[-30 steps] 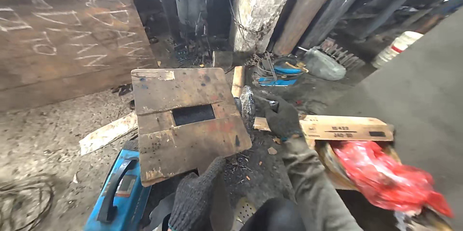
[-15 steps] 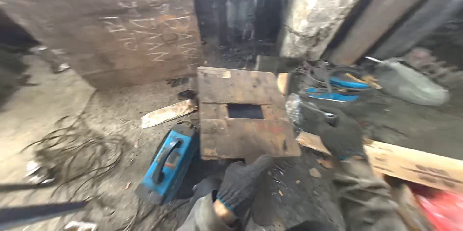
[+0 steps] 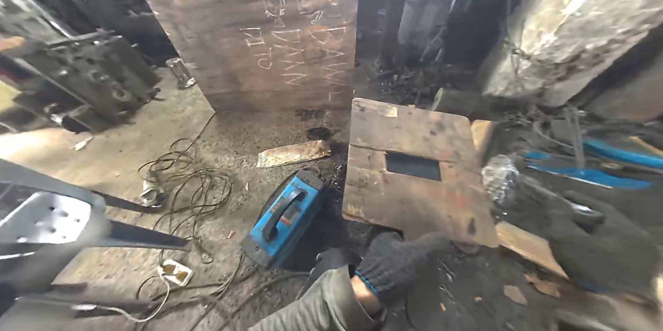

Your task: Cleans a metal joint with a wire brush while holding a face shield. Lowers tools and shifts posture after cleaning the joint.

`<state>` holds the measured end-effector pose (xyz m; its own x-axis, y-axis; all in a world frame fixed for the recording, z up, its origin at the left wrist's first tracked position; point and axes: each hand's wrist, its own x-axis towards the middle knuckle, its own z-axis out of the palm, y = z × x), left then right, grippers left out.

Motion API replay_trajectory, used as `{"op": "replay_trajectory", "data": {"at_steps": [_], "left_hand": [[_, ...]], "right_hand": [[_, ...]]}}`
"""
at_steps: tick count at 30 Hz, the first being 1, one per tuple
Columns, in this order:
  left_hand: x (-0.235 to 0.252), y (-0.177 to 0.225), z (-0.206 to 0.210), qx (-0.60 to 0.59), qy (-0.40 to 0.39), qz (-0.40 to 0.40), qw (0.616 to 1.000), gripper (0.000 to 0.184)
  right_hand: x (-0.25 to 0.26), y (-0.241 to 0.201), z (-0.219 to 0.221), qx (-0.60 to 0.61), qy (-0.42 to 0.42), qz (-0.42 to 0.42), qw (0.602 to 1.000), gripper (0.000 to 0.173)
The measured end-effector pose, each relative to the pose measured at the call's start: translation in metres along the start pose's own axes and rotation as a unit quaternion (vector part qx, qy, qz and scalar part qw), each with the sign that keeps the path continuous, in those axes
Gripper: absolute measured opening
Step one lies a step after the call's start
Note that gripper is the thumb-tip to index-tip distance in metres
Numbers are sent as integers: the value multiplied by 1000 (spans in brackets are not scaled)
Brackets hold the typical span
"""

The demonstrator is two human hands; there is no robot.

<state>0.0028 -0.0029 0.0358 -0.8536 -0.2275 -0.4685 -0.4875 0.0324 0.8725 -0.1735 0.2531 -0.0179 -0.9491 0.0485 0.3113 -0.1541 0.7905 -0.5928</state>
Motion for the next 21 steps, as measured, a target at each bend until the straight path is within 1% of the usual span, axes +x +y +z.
{"op": "replay_trajectory", "data": {"at_steps": [2,4,7,10,12,13,15,17,18,19,21], "left_hand": [[0,-4,2,-24,10,20,999,36],[-2,-7,5,-47,18,23,998,32],[0,-7,8,-18,65,38,997,31],[4,-11,7,30,98,99,990,29],[9,-21,1,27,72,155,985,30],[11,-25,0,21,62,168,984,32],[9,-25,0,19,50,171,984,34],[6,-21,3,15,53,117,992,36],[12,-27,4,17,61,89,994,42],[24,-44,5,16,64,85,994,48],[37,-62,6,7,69,100,993,52]], "right_hand": [[2,-9,1,18,3,-7,1000,43],[-1,-17,-9,26,6,-1,1000,39],[-10,-24,-27,4,32,42,999,38],[-15,-24,-36,-7,45,62,997,39],[-10,-18,-27,-1,44,60,997,38],[-4,-12,-20,4,33,61,998,38],[6,0,-6,7,20,65,998,36],[8,12,-1,7,28,56,998,35],[7,8,-4,10,34,57,998,36],[4,2,-7,11,39,64,997,37],[0,-7,-11,8,40,76,996,38]]}}
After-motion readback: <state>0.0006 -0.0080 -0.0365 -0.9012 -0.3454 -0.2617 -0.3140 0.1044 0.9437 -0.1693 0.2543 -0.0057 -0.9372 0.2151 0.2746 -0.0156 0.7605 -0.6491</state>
